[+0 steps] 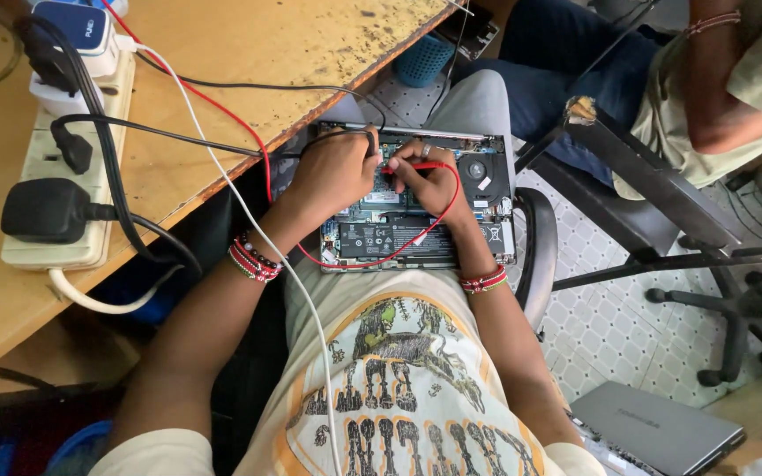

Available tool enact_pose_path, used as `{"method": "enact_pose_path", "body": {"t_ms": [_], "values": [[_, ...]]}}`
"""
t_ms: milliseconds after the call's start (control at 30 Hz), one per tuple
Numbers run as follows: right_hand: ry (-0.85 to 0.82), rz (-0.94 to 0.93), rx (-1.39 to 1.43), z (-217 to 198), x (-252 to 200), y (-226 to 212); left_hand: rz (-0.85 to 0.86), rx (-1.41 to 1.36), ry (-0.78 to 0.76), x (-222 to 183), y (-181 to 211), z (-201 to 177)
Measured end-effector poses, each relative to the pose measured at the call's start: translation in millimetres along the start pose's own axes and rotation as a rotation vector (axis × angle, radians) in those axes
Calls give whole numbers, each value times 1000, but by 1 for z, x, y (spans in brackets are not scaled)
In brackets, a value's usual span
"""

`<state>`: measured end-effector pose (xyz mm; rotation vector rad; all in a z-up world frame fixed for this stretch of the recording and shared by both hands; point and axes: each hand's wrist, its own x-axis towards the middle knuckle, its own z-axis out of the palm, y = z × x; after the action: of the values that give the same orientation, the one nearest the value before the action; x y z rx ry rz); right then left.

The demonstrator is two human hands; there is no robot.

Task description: Using a multimeter to test electrical components on a laptop motherboard for diagnostic purposes.

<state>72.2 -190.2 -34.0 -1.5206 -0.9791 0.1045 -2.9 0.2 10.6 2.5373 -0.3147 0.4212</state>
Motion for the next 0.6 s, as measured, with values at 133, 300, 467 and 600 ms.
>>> {"method": "enact_pose_path", "body": {"t_ms": [133,300,467,600], "values": [[-4,-26,3,0,1,-2,2,-37,-34,1,0,-2],[-16,-40,-51,2,1,-8,-4,-65,-36,2,-10,4],[-38,-44,-48,2,1,-11,-18,-68,-32,2,-7,4],[-66,-48,-17,1,1,-8,-28,-76,-33,1,-7,4]]}}
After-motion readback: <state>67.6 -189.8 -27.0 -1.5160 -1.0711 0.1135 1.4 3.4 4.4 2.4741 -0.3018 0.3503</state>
